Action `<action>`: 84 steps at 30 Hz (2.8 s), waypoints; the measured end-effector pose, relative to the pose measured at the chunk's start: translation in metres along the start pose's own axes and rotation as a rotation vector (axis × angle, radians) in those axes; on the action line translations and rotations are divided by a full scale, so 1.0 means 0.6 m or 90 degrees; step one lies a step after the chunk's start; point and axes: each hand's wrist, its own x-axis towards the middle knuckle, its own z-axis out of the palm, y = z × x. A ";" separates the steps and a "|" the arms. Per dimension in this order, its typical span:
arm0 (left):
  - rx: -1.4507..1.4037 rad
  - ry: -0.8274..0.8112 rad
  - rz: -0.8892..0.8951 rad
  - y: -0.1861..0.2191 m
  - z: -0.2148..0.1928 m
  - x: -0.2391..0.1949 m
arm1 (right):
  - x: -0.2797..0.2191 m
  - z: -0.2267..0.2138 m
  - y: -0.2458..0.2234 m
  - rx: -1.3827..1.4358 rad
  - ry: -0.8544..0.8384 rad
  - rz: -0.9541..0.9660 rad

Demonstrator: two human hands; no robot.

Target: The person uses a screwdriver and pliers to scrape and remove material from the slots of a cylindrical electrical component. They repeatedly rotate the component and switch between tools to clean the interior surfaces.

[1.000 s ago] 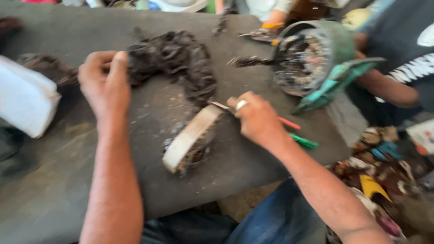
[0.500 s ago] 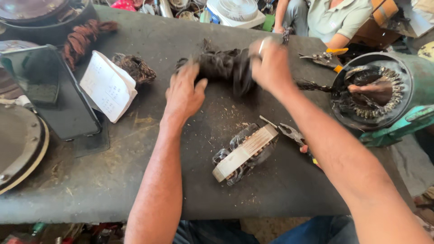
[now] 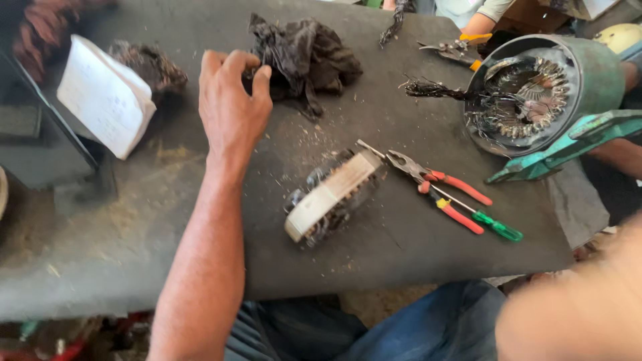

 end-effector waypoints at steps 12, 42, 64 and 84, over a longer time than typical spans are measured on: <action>-0.261 -0.123 0.119 0.035 0.005 -0.009 | -0.166 0.073 0.066 -0.136 -0.061 -0.033; -0.601 -0.681 0.274 0.083 -0.026 -0.018 | -0.179 0.039 0.102 -0.485 -0.151 -0.098; -0.583 -0.699 0.334 0.106 -0.029 -0.029 | -0.409 0.081 -0.100 0.957 -0.202 0.623; -0.639 -0.695 0.062 0.021 -0.025 0.002 | -0.320 0.052 -0.154 0.347 0.042 0.068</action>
